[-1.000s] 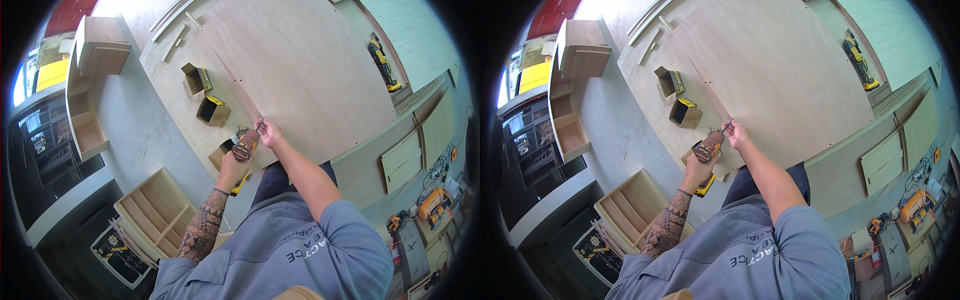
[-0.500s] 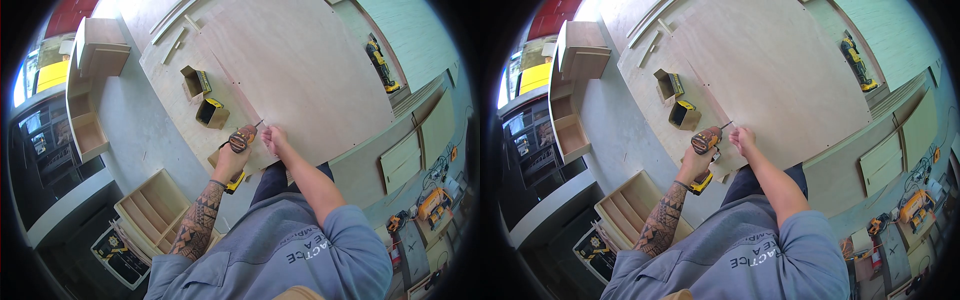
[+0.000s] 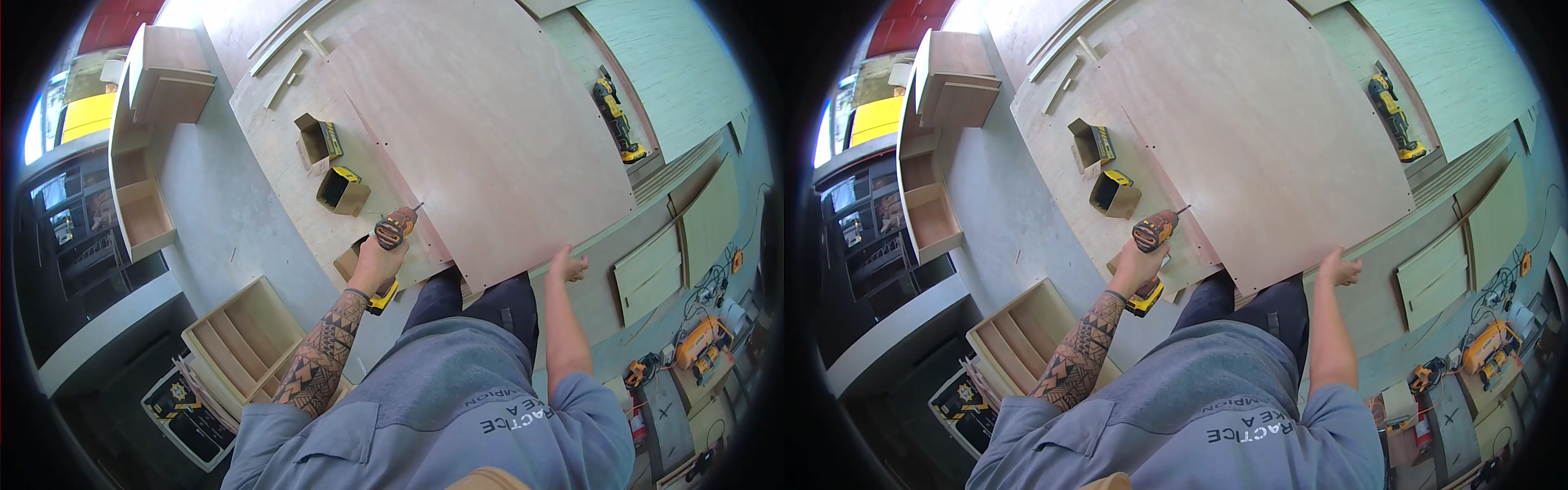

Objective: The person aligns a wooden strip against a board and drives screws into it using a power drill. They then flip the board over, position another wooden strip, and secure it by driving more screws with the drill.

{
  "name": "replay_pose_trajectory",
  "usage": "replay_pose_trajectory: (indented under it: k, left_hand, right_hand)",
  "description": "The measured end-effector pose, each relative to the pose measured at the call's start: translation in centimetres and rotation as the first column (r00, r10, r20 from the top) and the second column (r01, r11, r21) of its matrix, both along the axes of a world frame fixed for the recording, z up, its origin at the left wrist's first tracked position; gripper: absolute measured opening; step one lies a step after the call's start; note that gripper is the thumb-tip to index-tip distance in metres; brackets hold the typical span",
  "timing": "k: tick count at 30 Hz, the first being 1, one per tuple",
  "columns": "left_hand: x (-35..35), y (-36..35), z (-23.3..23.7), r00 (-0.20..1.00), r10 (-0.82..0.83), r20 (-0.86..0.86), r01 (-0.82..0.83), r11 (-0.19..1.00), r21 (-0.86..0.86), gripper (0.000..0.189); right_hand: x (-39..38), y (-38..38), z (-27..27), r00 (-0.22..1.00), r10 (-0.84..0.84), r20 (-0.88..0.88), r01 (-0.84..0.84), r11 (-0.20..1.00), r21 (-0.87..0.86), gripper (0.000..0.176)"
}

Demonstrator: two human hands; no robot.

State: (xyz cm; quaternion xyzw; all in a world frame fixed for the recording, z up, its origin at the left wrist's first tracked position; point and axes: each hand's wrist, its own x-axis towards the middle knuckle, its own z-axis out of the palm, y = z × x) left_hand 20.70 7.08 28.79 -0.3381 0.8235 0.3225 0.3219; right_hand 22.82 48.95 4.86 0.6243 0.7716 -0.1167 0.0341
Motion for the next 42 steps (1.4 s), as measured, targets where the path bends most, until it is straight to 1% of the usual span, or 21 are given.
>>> replay_pose_trajectory:
  k: [1,3,5,7,10,12,13,15,19,21,23,25,29,30,32,33,35,37,39,41,42]
  left_hand:
    - [0.0,0.0,-0.2,1.0,0.003,-0.001,-0.003,1.0,-0.004,0.045]
    - [-0.2,0.2,-0.6,0.999,-0.015,0.032,0.016,1.0,-0.017,0.047]
    - [-0.3,0.6,-0.6,1.0,-0.001,0.008,0.001,1.0,-0.023,0.047]
    - [0.2,0.8,-1.4,1.0,0.018,-0.018,-0.019,0.999,-0.032,0.046]
    - [0.5,1.1,-2.0,0.975,0.109,-0.196,-0.116,0.993,-0.022,0.033]
    - [0.6,0.7,-2.0,0.919,0.394,0.023,-0.393,0.908,0.143,0.028]
    - [0.8,0.5,-2.0,0.915,0.403,0.019,-0.402,0.905,0.14,0.028]
    - [1.2,-0.3,-2.2,0.966,0.257,0.002,-0.256,0.961,0.101,0.036]
    - [5.9,-2.7,-1.8,0.935,0.322,-0.15,-0.295,0.94,0.173,0.031]
    - [9.2,-4.7,-0.8,0.759,0.534,-0.374,-0.476,0.846,0.241,0.027]
    - [12.4,-8.6,-1.4,0.633,0.549,-0.546,-0.581,0.803,0.133,0.023]
    - [13.6,-13.0,-2.1,0.487,0.585,-0.649,-0.662,0.731,0.162,0.023]
    - [14.5,-22.0,-9.5,0.104,0.672,-0.733,-0.77,0.521,0.368,0.043]
    - [13.1,-21.7,-9.0,0.089,0.713,-0.696,-0.773,0.49,0.403,0.061]
    - [13.2,-23.7,-13.4,0.157,0.73,-0.666,-0.826,0.467,0.317,0.068]
    - [13.8,-25.2,-16.5,0.219,0.751,-0.623,-0.818,0.49,0.303,0.07]
    - [14.1,-25.6,-23.0,0.021,0.732,-0.681,-0.873,0.346,0.345,0.072]
    - [13.1,-23.0,-22.0,0.164,0.676,-0.718,-0.91,0.384,0.154,0.076]
    - [14.9,-23.0,-26.8,0.148,0.714,-0.685,-0.904,0.379,0.199,0.075]
    - [15.4,-22.7,-28.7,0.411,0.578,-0.705,-0.845,0.532,-0.056,0.073]
    - [14.1,-20.4,-25.6,0.24,0.715,-0.657,-0.895,0.425,0.137,0.067]
  right_hand:
    - [-0.5,1.2,0.0,1.0,0.003,-0.001,-0.003,1.0,-0.004,0.071]
    - [-1.3,4.3,-0.2,0.935,-0.314,-0.164,0.234,0.895,-0.379,0.087]
    - [-0.8,8.1,-3.5,0.916,-0.324,-0.235,0.164,0.839,-0.519,0.092]
    - [-2.6,9.5,-2.4,0.828,-0.525,-0.194,0.133,0.521,-0.843,0.092]
    - [-4.8,10.0,-3.4,0.767,-0.605,-0.216,0.035,0.375,-0.926,0.088]
    - [-6.0,10.5,-4.7,0.771,-0.592,-0.236,-0.053,0.309,-0.949,0.087]
    - [-6.3,10.6,-5.4,0.769,-0.586,-0.255,-0.135,0.241,-0.961,0.086]
    - [-6.3,10.6,-5.6,0.769,-0.593,-0.238,-0.127,0.223,-0.966,0.087]
    - [-6.8,10.2,-3.2,0.762,-0.574,-0.299,-0.15,0.292,-0.945,0.09]
    - [-7.7,8.9,0.2,0.741,-0.611,-0.278,-0.147,0.257,-0.955,0.091]
    - [-8.0,7.4,3.9,0.695,-0.665,-0.273,-0.146,0.242,-0.959,0.092]
    - [-8.7,7.1,6.8,0.776,-0.568,-0.273,0.01,0.444,-0.896,0.088]
    - [-8.1,9.0,6.5,0.738,-0.557,-0.38,-0.177,0.383,-0.907,0.086]
    - [-8.0,9.3,6.8,0.719,-0.556,-0.417,-0.209,0.4,-0.893,0.086]
    - [-7.8,9.6,7.5,0.742,-0.558,-0.373,-0.246,0.291,-0.925,0.087]
    - [-7.8,9.2,8.6,0.718,-0.565,-0.407,-0.269,0.314,-0.91,0.087]
    - [-8.1,8.8,11.3,0.749,-0.567,-0.342,-0.2,0.298,-0.933,0.086]
    - [-8.0,9.6,11.1,0.745,-0.545,-0.386,-0.273,0.28,-0.92,0.087]
    - [-7.9,9.9,11.9,0.758,-0.509,-0.408,-0.333,0.235,-0.913,0.088]
    - [-8.1,8.7,12.7,0.814,-0.44,-0.378,-0.284,0.266,-0.921,0.093]
    - [-8.0,8.3,12.9,0.812,-0.438,-0.385,-0.295,0.262,-0.919,0.093]
